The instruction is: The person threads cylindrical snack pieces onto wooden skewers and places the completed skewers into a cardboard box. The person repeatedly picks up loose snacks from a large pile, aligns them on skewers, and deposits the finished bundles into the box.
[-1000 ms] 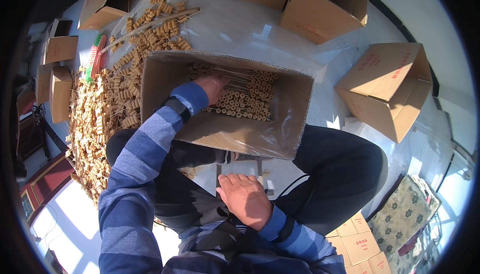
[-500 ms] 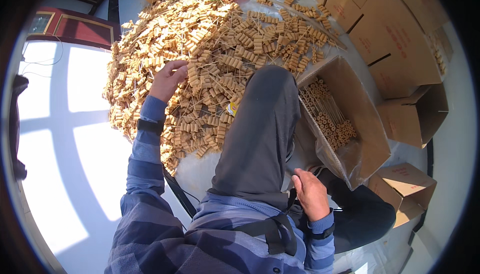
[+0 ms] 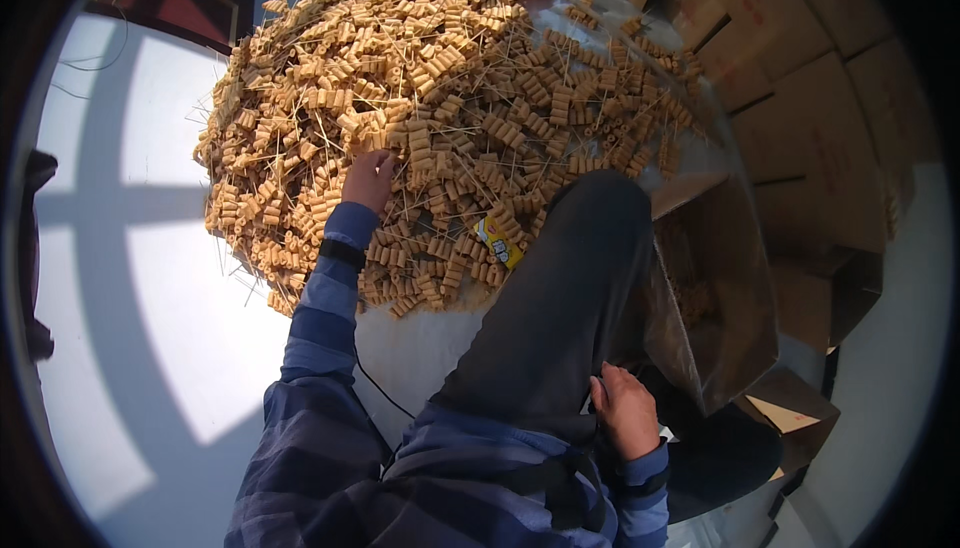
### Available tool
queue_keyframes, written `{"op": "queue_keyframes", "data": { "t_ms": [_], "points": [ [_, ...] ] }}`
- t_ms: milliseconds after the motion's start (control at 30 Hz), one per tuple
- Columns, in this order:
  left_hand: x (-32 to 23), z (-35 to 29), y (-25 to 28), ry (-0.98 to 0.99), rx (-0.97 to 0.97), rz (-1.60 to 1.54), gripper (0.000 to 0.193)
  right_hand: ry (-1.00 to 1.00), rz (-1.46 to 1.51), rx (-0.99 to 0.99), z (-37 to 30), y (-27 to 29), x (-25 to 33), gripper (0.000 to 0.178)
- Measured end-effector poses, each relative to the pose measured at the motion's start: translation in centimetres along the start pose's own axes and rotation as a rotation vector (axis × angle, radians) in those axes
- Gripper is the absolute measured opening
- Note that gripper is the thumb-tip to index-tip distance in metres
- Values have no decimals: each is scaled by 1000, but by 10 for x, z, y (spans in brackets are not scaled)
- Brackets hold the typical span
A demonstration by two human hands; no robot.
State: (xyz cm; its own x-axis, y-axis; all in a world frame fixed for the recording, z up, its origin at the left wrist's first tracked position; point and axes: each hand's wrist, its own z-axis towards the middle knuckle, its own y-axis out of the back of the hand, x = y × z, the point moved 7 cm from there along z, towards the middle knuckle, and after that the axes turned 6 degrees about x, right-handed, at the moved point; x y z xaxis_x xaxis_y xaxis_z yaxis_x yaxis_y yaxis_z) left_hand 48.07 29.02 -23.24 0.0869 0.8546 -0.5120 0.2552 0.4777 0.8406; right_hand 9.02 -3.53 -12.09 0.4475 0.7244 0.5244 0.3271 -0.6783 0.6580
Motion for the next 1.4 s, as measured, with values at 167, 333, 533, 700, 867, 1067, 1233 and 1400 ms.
{"op": "queue_keyframes", "data": {
  "t_ms": [167,333,533,700,867,1067,1233,1400],
  "points": [
    [-71,63,-1,-73,109,260,38,-5,-24,-4,4,-2,-1,28],
    [-108,92,-71,-295,446,832,41,-27,19,-10,3,0,-7,29],
    [-92,112,-137,-312,678,1120,35,-32,68,-29,3,3,-14,30],
    [-62,117,-169,-417,769,1320,32,-62,90,31,5,0,-22,30],
    [-56,97,-146,-491,664,1091,31,-1,64,-19,6,2,-20,29],
    [-88,85,-47,-524,569,1051,29,32,176,-50,0,29,-6,29],
    [-92,77,69,-97,103,80,44,105,493,-38,-5,62,26,27],
    [-82,42,111,-18,67,-849,33,233,771,53,-9,65,70,26]
  ]
}}
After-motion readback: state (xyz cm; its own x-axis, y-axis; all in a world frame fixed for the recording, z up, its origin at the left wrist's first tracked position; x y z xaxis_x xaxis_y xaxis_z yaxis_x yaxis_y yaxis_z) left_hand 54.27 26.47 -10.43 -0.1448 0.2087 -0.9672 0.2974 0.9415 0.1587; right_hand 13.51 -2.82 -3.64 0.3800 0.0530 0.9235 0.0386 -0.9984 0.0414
